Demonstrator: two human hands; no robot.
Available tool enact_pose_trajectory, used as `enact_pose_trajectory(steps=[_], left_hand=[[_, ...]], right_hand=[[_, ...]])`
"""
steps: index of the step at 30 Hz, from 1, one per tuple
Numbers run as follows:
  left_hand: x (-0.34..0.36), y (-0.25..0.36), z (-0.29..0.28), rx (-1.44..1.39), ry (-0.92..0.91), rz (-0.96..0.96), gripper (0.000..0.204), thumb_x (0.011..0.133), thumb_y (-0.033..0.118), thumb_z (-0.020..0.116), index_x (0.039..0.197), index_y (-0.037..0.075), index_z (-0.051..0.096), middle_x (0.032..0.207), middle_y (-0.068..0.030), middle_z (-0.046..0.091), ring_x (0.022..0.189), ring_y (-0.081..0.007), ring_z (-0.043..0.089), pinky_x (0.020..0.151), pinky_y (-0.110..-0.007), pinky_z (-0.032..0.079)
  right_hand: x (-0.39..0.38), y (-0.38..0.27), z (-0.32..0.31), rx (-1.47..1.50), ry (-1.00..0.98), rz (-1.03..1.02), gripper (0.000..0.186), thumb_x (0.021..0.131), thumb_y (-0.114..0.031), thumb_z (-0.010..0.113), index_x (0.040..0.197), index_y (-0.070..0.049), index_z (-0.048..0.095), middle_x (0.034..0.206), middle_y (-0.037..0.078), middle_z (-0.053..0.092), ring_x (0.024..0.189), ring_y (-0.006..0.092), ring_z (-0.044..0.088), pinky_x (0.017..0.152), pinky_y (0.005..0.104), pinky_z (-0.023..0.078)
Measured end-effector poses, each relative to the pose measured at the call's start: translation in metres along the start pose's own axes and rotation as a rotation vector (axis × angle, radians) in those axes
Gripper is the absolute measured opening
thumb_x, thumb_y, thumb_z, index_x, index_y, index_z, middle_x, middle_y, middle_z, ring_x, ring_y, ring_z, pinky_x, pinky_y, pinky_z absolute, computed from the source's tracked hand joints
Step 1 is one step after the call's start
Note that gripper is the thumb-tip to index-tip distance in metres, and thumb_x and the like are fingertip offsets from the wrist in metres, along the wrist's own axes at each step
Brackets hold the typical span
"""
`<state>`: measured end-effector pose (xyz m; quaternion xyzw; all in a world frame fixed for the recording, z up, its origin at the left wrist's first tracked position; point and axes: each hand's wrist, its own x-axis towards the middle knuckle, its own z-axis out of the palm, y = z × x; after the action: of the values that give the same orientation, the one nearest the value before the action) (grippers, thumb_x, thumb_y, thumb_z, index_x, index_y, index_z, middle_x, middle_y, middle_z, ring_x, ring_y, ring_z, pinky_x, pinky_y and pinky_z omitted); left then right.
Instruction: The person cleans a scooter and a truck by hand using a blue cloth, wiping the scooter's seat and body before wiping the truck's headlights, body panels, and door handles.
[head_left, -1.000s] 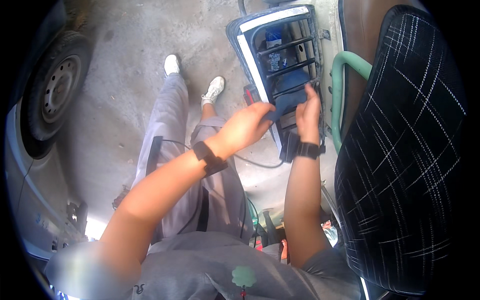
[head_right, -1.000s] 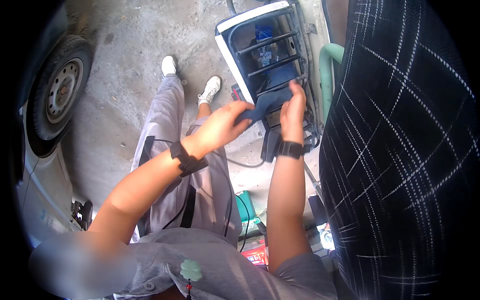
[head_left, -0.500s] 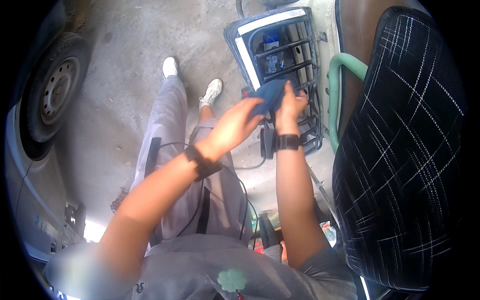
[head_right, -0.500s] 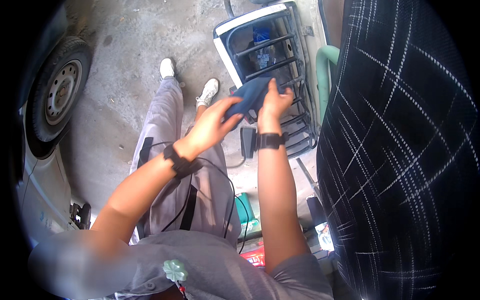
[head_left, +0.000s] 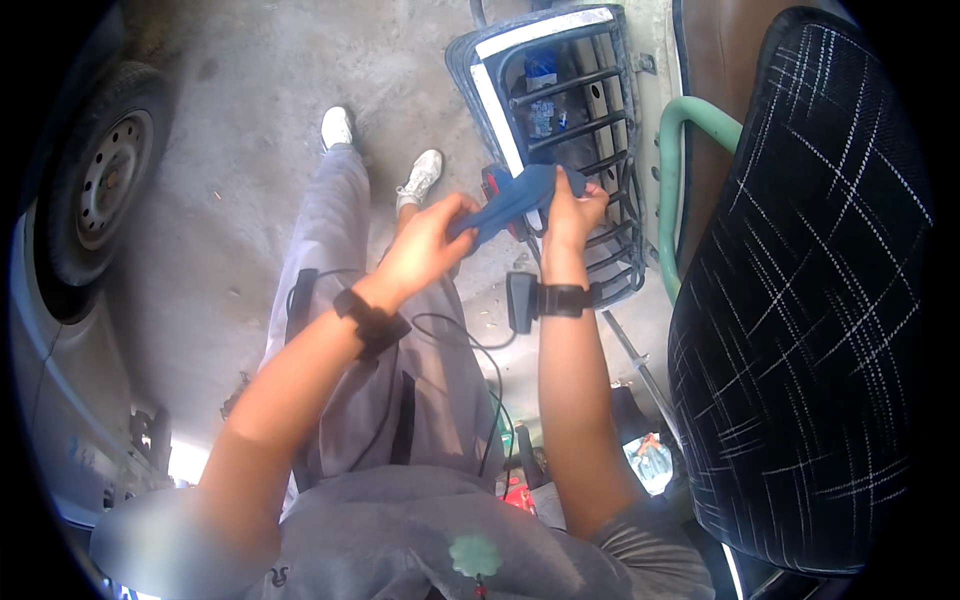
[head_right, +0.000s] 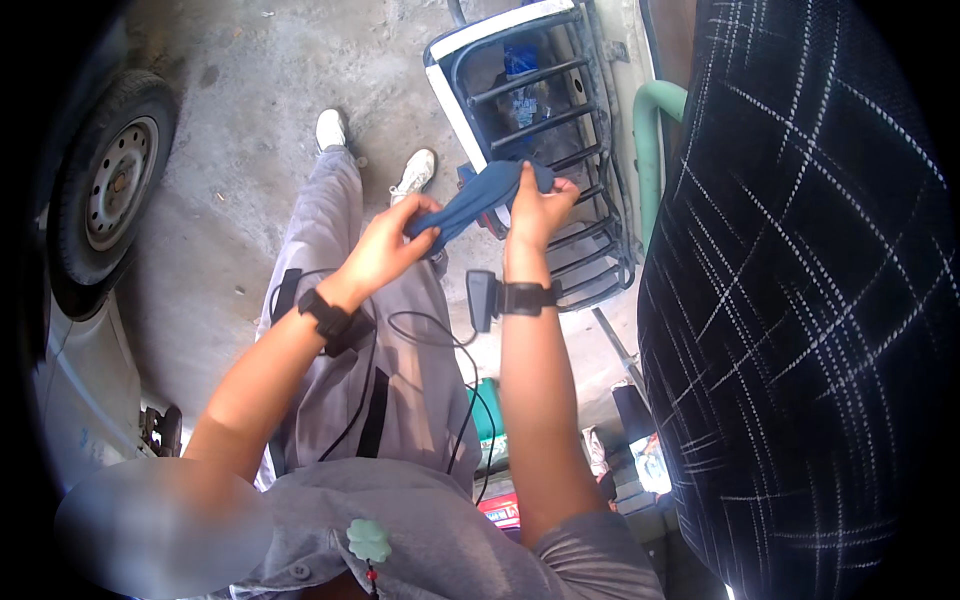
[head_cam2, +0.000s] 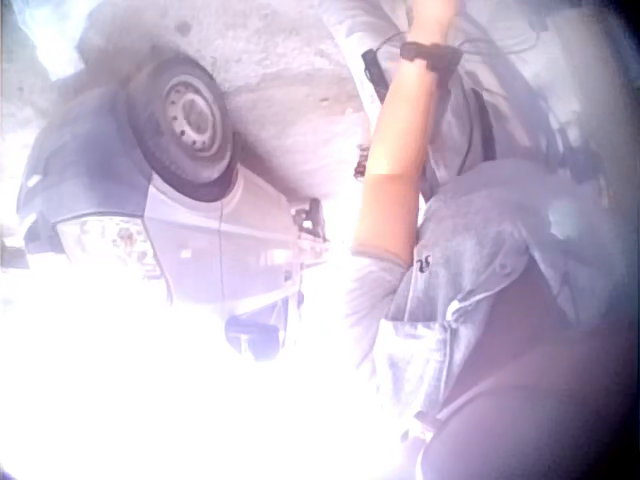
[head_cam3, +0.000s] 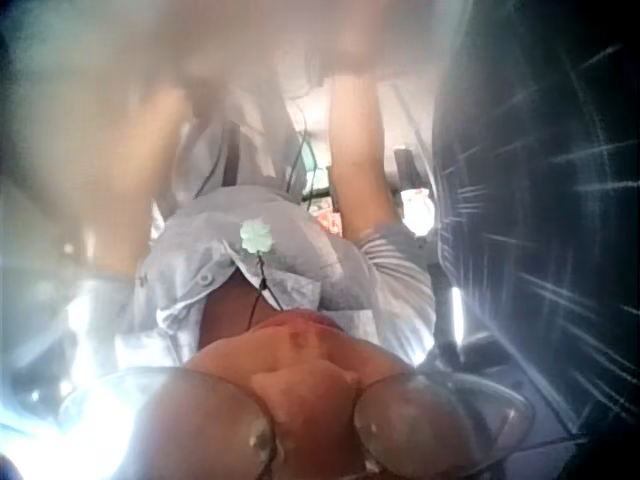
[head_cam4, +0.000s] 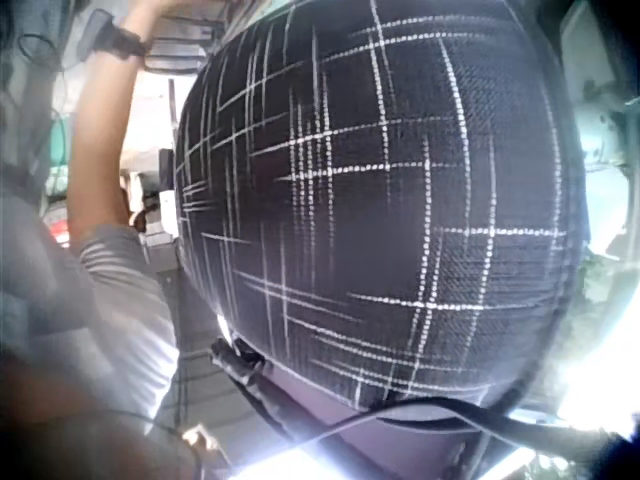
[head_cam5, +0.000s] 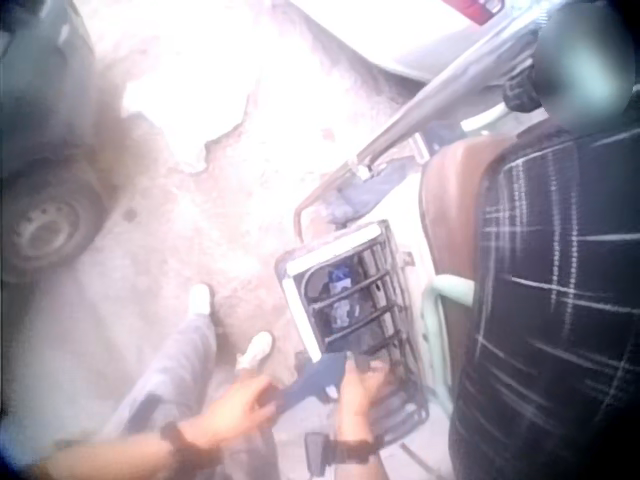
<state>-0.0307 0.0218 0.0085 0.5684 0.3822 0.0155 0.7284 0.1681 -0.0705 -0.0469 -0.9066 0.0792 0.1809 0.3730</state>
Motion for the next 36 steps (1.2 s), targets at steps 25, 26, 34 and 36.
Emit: enact_pose_trajectory(steps=[25,26,34,36], left_hand=[[-0.03,-0.002,0.083,0.1,0.094,0.018,0.026,0.084,0.008,0.064,0.107,0.003,0.055,0.086,-0.016,0.064,0.081,-0.0289,0.065,0.073,-0.036,0.05],[-0.023,0.001,0.08,0.095,0.095,0.028,0.026,0.084,0.008,0.064,0.107,0.003,0.055,0.086,-0.016,0.064,0.081,-0.0289,0.065,0.073,-0.036,0.05],[0.02,0.006,0.066,0.234,0.162,0.161,0.026,0.085,0.013,0.063,0.107,0.003,0.055,0.086,-0.019,0.064,0.084,-0.0355,0.065,0.074,-0.04,0.05],[0.031,0.016,0.082,0.168,0.12,0.176,0.029,0.085,0.013,0.063,0.11,0.003,0.054,0.087,-0.0213,0.064,0.087,-0.0367,0.064,0.076,-0.041,0.049]], right_hand=[[-0.041,0.039,-0.084,-0.099,-0.284,-0.197,0.06,0.09,-0.028,0.068,0.128,0.001,0.032,0.112,0.018,0.051,0.097,0.0235,0.058,0.08,0.033,0.05],[-0.028,0.054,-0.074,-0.236,-0.294,-0.47,0.062,0.091,-0.03,0.067,0.13,0.001,0.031,0.113,0.018,0.051,0.1,0.0242,0.057,0.085,0.0344,0.049],[0.032,-0.01,-0.042,0.301,-0.015,0.243,0.062,0.075,-0.003,0.08,0.122,0.005,0.04,0.118,0.022,0.054,0.102,0.0258,0.056,0.089,0.0405,0.048],[0.067,-0.018,-0.046,0.353,-0.148,0.484,0.064,0.076,-0.004,0.078,0.124,0.006,0.038,0.129,0.025,0.046,0.104,0.0252,0.056,0.079,0.0394,0.052]])
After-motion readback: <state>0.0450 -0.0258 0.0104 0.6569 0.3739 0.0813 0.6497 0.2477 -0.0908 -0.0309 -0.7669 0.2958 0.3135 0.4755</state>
